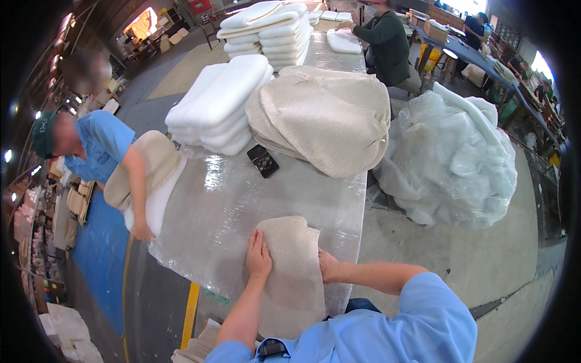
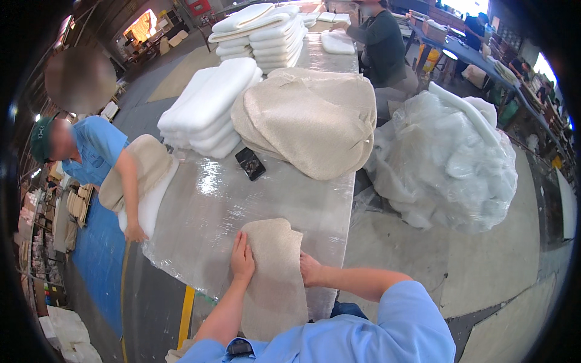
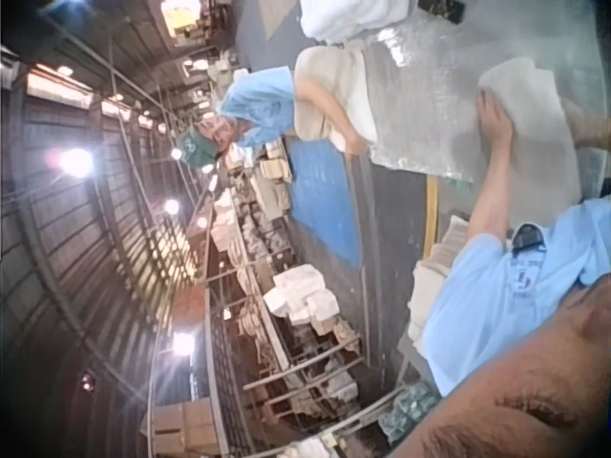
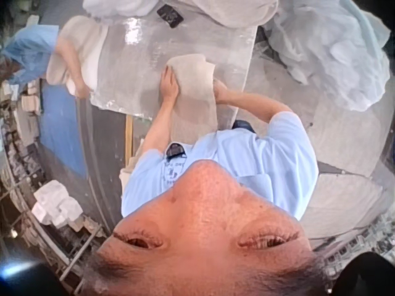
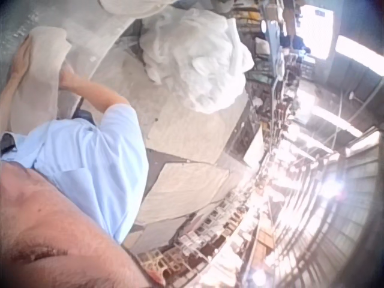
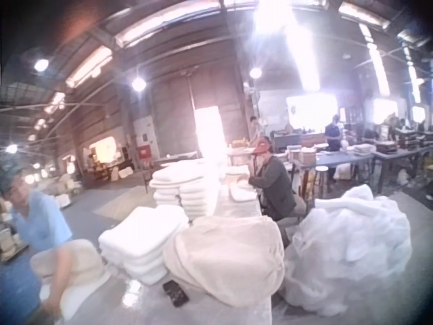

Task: The person inserts white foam inserts into beige fabric covers at a work table, then folds and stacks the finished cushions. The person handles foam and covers one at a time, aligning edges and smoothing the fabric before stacking.

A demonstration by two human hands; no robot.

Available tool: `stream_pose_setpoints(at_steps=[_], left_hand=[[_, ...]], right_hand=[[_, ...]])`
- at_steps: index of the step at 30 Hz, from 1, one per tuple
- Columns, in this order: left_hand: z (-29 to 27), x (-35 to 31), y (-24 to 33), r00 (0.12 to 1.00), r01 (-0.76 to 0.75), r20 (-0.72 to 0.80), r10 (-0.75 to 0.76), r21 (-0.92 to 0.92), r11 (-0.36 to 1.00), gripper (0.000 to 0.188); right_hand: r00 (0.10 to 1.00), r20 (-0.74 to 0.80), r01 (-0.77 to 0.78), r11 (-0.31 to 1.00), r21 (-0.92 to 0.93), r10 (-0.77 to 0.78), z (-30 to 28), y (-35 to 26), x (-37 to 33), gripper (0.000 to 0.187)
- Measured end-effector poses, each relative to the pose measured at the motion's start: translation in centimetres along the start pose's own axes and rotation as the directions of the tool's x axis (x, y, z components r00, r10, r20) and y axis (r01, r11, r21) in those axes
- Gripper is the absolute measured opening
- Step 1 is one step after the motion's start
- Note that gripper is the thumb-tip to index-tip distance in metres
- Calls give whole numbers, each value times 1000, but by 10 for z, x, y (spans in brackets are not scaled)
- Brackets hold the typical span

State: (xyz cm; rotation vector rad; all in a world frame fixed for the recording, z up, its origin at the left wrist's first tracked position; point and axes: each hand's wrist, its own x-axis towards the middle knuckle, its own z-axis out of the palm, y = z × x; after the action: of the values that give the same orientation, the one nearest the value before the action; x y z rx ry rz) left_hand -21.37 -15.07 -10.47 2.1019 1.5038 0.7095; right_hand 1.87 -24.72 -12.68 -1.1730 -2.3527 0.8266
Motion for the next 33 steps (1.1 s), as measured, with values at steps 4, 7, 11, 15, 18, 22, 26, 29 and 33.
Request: stream_pose_setpoints(at_steps=[4, 7, 11, 15, 18, 22, 26, 29, 33], left_hand=[[5, 2, 2, 1000, 1, -31, 0, 29, 1000, 49], [9, -1, 1, 999, -30, -24, 31, 29, 999, 49], [6, 6, 0, 1000, -16, 0, 16, 30, 999, 50], [4, -2, -8, 1000, 27, -6, -27, 3, 1000, 50], [5, -1, -5, 999, 38, 10, -38, 25, 999, 50], [5, 1, -4, 1000, 12, -7, -12, 36, 999, 50], [6, 4, -1, 1000, -5, -18, 6, 37, 999, 48], [2, 10, -2, 1000, 3, 25, -3, 13, 1000, 46], [-11, 48, 4, 936, 198, 268, -227, 131, 971, 44]], right_hand=[[999, 40, -13, 999, 31, 12, 4, 1, 6, 64], [997, 59, -56, 998, -29, 58, 15, 6, 31, 63], [994, 22, -108, 992, -63, 109, 20, 7, 43, 63], [991, -23, -123, 976, 180, 129, 5, -3, 12, 63], [922, 164, -351, 577, 738, 352, -1, -7, 2, 63], [684, 624, -257, -676, 691, 378, -6, -4, 34, 62], [700, 585, -47, -791, 610, 409, 6, -3, 53, 62], [757, 402, -120, -495, 860, 516, 18, -3, 44, 61], [949, -136, -196, 870, 452, 285, 17, -4, 4, 61]])
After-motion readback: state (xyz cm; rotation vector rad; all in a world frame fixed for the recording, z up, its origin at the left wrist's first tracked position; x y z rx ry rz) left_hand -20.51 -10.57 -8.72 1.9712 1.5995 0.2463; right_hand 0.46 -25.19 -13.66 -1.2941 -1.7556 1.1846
